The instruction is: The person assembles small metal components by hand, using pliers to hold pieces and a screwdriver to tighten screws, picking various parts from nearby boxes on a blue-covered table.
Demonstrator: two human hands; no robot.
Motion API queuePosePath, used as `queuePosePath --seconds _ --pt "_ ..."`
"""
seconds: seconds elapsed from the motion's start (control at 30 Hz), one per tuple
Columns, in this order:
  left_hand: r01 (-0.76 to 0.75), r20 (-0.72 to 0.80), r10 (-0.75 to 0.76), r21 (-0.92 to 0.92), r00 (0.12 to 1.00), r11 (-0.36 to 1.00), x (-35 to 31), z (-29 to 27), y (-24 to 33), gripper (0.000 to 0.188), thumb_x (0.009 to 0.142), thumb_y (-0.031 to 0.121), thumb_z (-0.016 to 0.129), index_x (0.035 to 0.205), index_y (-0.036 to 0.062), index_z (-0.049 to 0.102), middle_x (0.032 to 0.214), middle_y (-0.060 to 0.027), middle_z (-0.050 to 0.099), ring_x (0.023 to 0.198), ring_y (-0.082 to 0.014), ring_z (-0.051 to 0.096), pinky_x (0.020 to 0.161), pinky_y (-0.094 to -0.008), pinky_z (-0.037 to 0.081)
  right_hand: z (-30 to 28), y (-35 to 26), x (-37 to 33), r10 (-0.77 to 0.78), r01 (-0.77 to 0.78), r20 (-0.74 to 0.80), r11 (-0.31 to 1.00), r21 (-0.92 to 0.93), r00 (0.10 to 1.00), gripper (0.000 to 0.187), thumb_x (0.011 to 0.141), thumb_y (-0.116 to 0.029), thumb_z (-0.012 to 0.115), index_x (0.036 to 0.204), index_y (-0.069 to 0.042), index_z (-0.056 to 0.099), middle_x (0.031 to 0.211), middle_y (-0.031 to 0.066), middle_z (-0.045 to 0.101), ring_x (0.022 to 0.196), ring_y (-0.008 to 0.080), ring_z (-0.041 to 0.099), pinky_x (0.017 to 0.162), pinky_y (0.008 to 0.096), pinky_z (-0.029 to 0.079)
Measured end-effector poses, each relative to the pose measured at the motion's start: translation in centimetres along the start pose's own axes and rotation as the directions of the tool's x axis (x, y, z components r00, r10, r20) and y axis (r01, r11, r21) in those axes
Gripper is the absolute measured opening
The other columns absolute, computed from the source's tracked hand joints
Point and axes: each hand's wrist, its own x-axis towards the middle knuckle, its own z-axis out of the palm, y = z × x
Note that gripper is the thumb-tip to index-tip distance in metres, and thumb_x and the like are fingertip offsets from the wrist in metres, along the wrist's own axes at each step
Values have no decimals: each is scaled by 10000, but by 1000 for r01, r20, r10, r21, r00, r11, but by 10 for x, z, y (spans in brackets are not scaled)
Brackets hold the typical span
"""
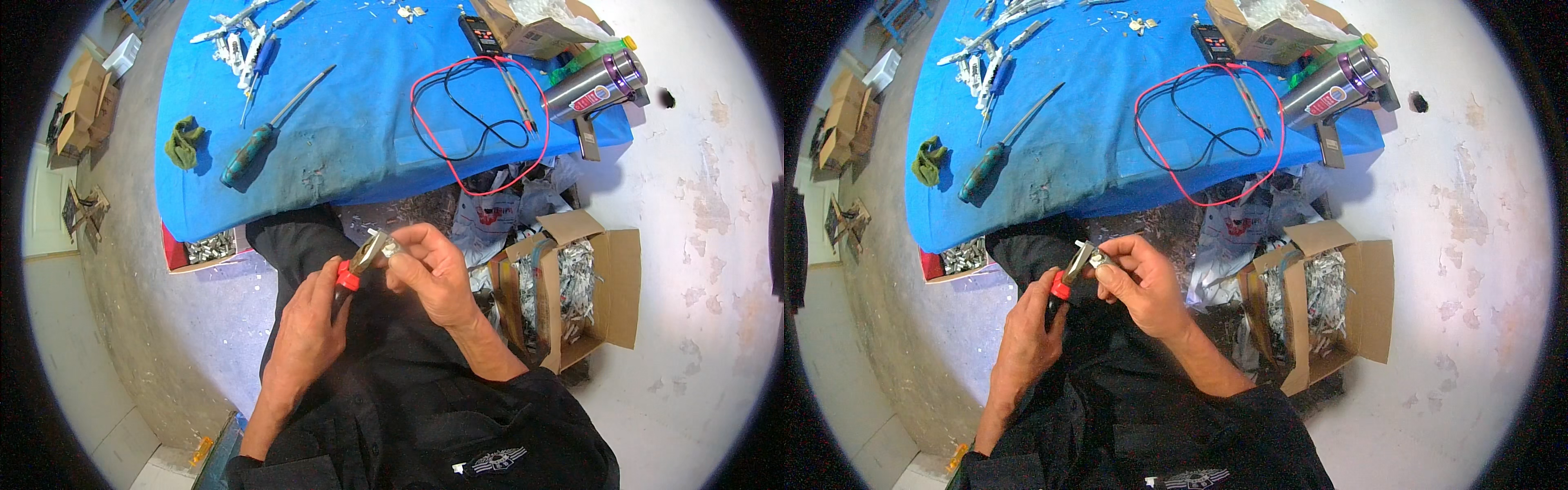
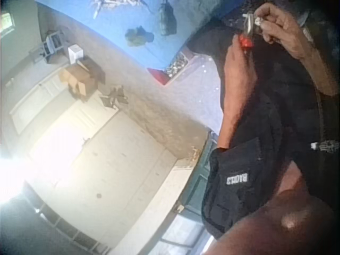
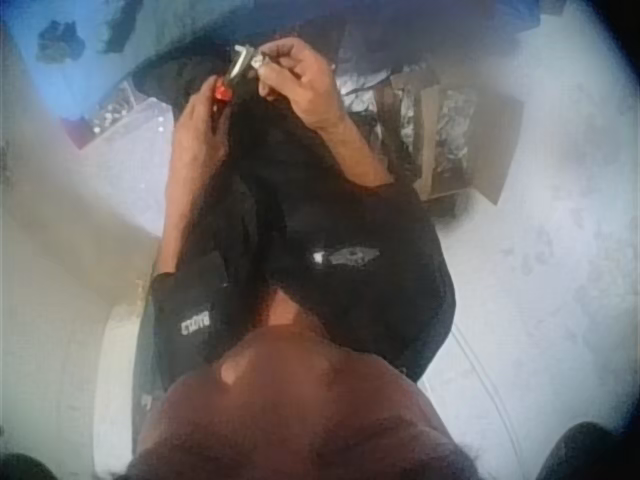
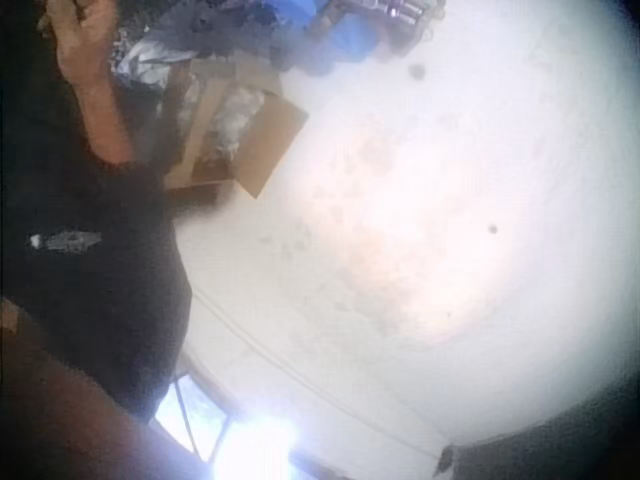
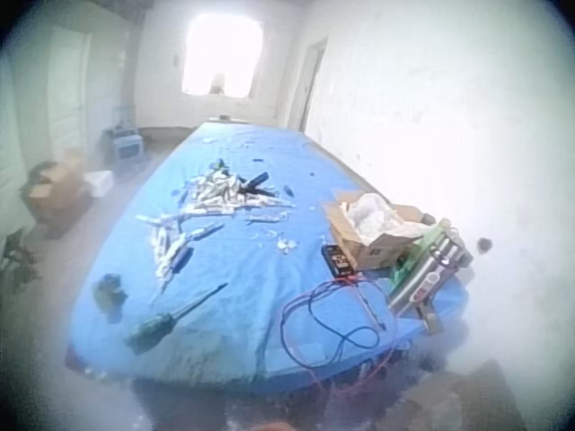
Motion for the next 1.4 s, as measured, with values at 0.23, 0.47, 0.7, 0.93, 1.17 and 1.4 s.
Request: queuePosePath --seconds 0.23,0.47,0.7,0.93,1.17,1.4 --pt "-13 -116 39 218 992 976 1 -3 -5 596 853 -98 714 1412 10 537 1238 -239 630 1122 -492 634 964 -519 533 16 -10 -4 -171 106 -99 876 -470 980 285 1050 -87 700 1293 31 609 1113 98 765 902 108 710 796 267 574" --pt "62 -233 -20 176 972 982 -5 -9 -13 500 909 -61 718 1383 8 575 1226 -244 666 1144 -468 656 975 -500 539 6 -11 -2 -70 30 -159 970 -240 985 298 1073 -126 668 1327 9 589 1131 111 757 953 146 720 795 292 594" --pt "-31 -75 36 73 997 997 -1 -5 -3 573 910 37 774 1440 -12 563 1169 -241 680 1061 -447 665 910 -510 541 -5 -4 1 59 -57 2 962 267 998 326 1134 -220 565 1373 0 547 1059 106 694 828 159 666 707 291 552" --pt "-65 -14 66 60 998 996 -2 -6 1 561 936 91 768 1453 -7 575 1214 -248 698 1086 -452 666 966 -518 523 -8 3 1 78 -111 87 866 488 993 373 1151 -289 538 1399 -11 534 990 93 647 782 171 627 701 315 538" --pt "-17 24 17 0 1000 1000 1 -6 8 549 938 75 750 1445 -14 561 1223 -249 690 1128 -474 664 957 -530 536 -5 1 1 48 -61 43 918 391 998 361 1161 -289 522 1398 -17 540 977 83 649 773 156 622 700 303 532" --pt "-33 9 32 9 999 999 2 -6 12 542 935 59 744 1439 -21 563 1206 -247 689 1092 -468 678 928 -525 552 -5 0 0 -33 35 -22 996 83 999 321 1144 -222 560 1383 -8 561 989 58 667 795 119 627 715 271 530"
